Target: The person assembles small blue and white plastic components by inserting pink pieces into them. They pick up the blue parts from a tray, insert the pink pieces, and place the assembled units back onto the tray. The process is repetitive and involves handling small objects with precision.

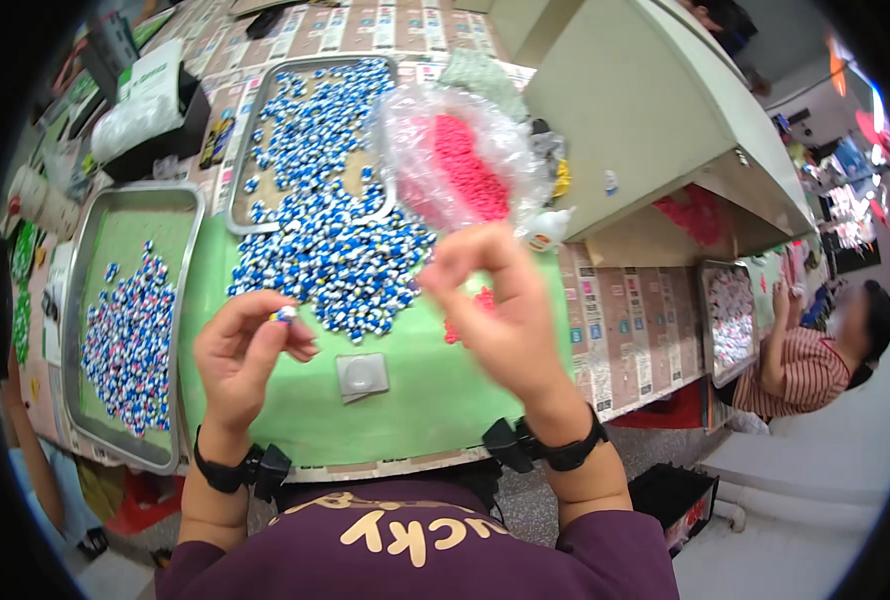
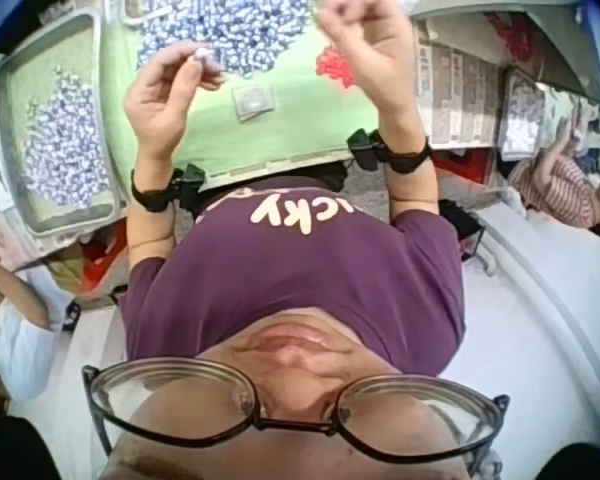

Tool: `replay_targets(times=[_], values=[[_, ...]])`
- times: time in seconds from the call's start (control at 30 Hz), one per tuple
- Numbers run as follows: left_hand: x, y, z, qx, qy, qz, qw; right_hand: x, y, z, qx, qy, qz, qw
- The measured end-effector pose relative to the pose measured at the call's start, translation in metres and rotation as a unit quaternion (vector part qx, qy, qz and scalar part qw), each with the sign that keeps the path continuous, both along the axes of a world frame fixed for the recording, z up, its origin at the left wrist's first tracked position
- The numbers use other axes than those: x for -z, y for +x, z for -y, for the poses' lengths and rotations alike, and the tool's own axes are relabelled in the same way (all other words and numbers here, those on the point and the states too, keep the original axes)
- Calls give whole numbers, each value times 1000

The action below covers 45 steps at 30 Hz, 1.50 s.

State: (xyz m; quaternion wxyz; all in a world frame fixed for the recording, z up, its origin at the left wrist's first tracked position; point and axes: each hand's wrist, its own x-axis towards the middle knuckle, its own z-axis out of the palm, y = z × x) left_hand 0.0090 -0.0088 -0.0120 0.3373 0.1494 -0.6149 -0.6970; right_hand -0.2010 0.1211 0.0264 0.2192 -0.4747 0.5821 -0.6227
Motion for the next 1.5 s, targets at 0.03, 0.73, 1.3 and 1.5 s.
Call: replay_targets(times=[0.03,0.73,1.3,1.5], values=[[-1,1,1,-13,7,-11,1000,3,-19,-10,64,-21,30,997],[18,66,97,-480,-9,2,877,69,-123,-42,174,194,-57,964],[24,-34,50,-154,-458,200,853,10,-2,-17,-142,196,-291,926],[32,-49,54,-154,-473,228,837,10,2,-10,-168,162,-422,876]])
